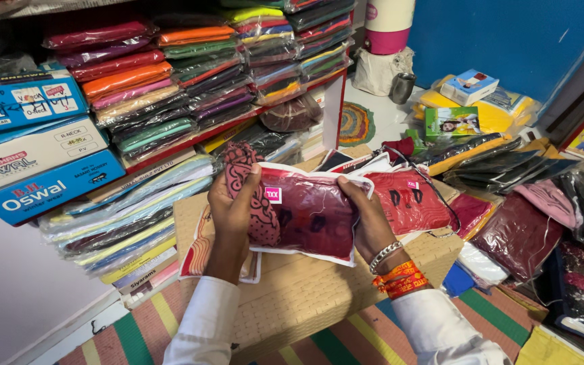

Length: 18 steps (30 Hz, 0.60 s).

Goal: The person organizes packaged clothing items on a table in a shop. They pick up stacks of packaged garments, separate them, and arrange them into neat piles by color and type.

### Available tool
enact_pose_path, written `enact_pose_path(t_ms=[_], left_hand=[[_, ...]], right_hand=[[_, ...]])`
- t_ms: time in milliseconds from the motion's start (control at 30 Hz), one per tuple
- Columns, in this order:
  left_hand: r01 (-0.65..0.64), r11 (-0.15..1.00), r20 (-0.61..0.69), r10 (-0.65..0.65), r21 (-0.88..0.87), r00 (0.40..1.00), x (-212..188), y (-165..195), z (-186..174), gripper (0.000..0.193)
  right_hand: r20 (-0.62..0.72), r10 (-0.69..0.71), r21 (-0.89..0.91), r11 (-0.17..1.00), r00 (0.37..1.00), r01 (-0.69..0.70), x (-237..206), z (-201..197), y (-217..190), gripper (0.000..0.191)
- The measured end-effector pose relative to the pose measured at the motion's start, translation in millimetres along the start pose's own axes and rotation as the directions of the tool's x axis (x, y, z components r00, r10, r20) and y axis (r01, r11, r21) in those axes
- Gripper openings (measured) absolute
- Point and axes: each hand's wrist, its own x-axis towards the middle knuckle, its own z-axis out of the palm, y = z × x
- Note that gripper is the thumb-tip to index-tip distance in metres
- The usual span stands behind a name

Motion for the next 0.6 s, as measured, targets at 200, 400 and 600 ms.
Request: enact_pose_path(t_ms=[200, 400, 600], left_hand=[[-0.039, 0.998, 0.028, 0.038, 0.044, 0.999, -1.2, 6.2, 4.1, 0.016], [-0.125, 0.991, 0.007, 0.125, 0.046, 0.992, 0.0, 4.7, 4.1, 0.026], [-0.205, 0.971, -0.249, 0.229, 0.119, 0.941, 12.9, 6.0, 3.3, 0.045]], right_hand=[[-0.034, -0.082, 0.089, 0.992, 0.996, 0.084, 8.1, -9.8, 9.2, 0.019], [0.238, 0.189, -0.026, 0.982, 0.953, -0.188, -2.7, -5.1, -2.6, 0.037], [0.261, 0.136, 0.089, 0.982, 0.956, -0.164, -1.8, -1.0, -1.5, 0.044]])
